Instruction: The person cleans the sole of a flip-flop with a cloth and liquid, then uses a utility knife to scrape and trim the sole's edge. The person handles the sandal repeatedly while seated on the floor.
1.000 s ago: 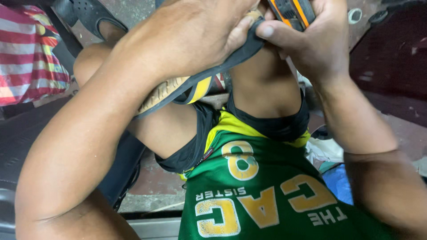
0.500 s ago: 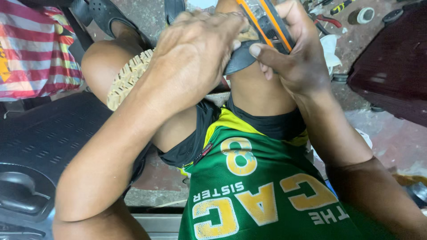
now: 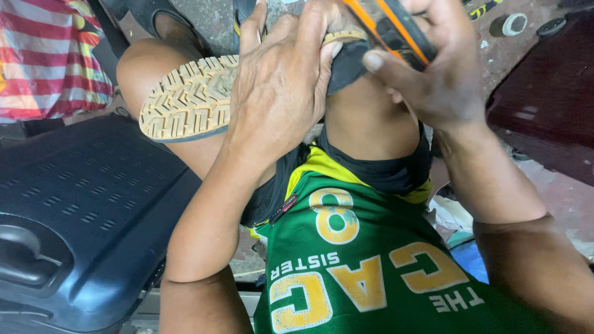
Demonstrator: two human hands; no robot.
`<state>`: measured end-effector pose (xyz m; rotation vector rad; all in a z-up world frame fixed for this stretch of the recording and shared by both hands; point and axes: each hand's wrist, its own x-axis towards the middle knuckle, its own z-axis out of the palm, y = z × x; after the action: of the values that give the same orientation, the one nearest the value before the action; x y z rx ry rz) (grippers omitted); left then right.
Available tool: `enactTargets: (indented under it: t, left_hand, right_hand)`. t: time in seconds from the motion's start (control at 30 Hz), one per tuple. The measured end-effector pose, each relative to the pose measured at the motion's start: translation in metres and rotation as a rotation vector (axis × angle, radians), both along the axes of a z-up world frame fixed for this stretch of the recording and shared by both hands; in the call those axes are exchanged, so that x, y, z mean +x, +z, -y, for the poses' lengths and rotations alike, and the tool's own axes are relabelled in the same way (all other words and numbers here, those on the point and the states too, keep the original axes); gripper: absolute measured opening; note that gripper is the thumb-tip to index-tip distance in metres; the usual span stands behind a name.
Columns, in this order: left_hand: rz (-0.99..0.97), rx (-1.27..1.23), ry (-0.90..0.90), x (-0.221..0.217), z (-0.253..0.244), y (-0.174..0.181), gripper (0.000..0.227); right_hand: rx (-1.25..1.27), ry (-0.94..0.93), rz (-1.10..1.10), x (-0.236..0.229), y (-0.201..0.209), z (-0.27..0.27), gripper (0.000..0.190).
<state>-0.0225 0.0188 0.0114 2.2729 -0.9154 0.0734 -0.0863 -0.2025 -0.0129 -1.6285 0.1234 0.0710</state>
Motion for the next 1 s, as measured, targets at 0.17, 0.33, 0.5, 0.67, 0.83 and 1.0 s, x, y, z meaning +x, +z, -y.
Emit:
enactTargets:
  t: [0.17, 0.33, 0.5, 0.67, 0.83, 1.0]
  left_hand:
    - [-0.003, 0.009, -0.078, 0.005, -0.005, 0.003, 0.041]
    - [0.204, -0.043, -0.008, 0.007, -0.001, 0.014, 0.038]
    - [0.416, 0.099, 0.234, -0.021, -0.001, 0.025, 0.016]
    - [0.286, 0.071, 0.354, -0.044, 0.006, 0.021, 0.017]
    - [0.192, 0.129, 0.457, -0.046, 0.015, 0.015, 0.027]
    - [0.062, 0.119, 0.373, -0.040, 0.003, 0.013, 0.031]
  right_hand:
    - [-0.263, 0.024, 0.226, 0.006, 0.024, 0.003, 0.047]
    - [-0.427, 0.013, 0.197, 0.019, 0.015, 0.002, 0.036]
    - [-0.836, 0.016, 0.461, 0.024, 0.004, 0.005, 0.036]
    - [-0.516, -0.016, 0.325, 0.016, -0.005, -0.008, 0.034]
    - [-0.280, -0.076, 0.283, 0.016, -0.012, -0.020, 0.035]
    - [-0.282, -0.012, 0.285, 0.015, -0.014, -0.012, 0.032]
